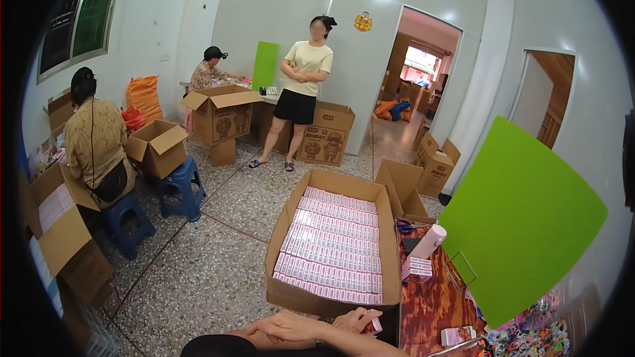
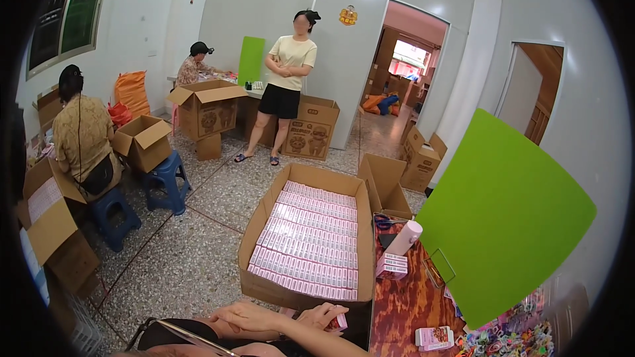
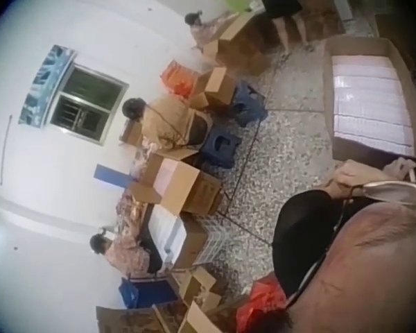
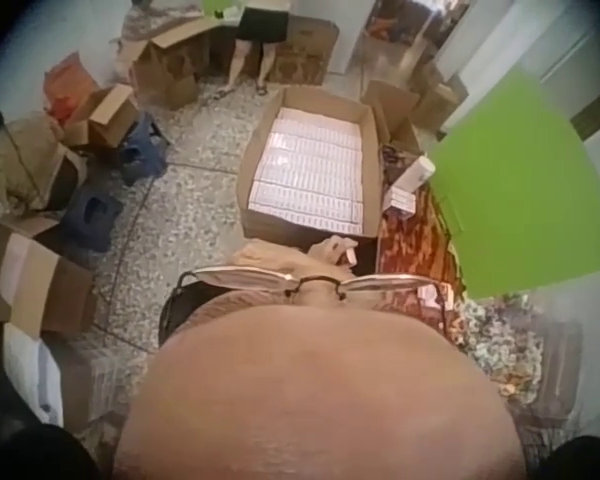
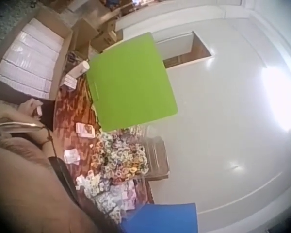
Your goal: Packing small toy figurines into pink plastic boxes at a workstation.
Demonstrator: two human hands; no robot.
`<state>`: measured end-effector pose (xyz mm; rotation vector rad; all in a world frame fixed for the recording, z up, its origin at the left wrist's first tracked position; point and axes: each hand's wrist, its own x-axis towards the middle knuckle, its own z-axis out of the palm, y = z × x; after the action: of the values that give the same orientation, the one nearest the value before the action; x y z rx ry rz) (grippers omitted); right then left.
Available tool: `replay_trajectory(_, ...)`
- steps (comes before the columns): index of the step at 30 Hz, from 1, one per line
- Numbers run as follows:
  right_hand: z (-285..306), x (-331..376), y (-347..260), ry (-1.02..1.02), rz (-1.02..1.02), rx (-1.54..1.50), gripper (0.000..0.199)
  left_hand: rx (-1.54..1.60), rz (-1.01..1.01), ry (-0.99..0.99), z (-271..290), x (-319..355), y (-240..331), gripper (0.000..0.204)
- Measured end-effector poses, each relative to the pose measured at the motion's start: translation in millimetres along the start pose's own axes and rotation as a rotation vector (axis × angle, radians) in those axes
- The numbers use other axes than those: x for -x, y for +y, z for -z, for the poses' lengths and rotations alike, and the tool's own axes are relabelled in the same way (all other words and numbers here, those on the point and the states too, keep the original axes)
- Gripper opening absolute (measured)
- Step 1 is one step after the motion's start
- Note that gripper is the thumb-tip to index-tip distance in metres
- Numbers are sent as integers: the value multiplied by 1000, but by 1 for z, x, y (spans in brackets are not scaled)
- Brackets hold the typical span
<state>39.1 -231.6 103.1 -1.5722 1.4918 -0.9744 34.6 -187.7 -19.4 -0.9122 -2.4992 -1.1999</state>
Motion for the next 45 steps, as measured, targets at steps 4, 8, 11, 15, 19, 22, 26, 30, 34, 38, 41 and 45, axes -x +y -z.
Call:
replay_trajectory(4,2,3,-7,18,-63,-6,47,23,21,-35,-7,2,-2,69)
replay_trajectory(8,4,7,-5,36,-88,5,46,63,-1,-29,-15,4,-6,70)
replay_trajectory(11,3,7,-4,48,-83,-7,47,70,15,-42,-16,6,-7,69)
replay_trajectory(15,0,8,8,55,-93,-10,46,70,22,-63,-16,7,-8,68)
replay_trajectory(19,-3,9,30,64,-93,49,46,50,19,-48,-15,8,-4,68)
replay_trajectory(22,-2,8,33,34,-104,45,46,51,16,-70,-15,9,-6,69)
replay_trajectory(26,-5,10,36,66,-71,26,44,119,11,-122,-12,10,-8,70)
replay_trajectory(30,-4,9,38,18,-149,45,43,103,13,-87,-20,11,-8,70)
replay_trajectory(34,-4,13,38,44,-174,37,42,98,-18,-53,-21,11,-8,69)
replay_trajectory(38,-2,15,35,61,-168,23,42,106,10,-77,-19,11,-5,69)
replay_trajectory(41,-2,16,31,71,-187,35,42,107,13,-86,-21,12,-6,68)
replay_trajectory(45,-4,19,33,88,-191,26,42,122,-30,-48,-9,10,5,66)
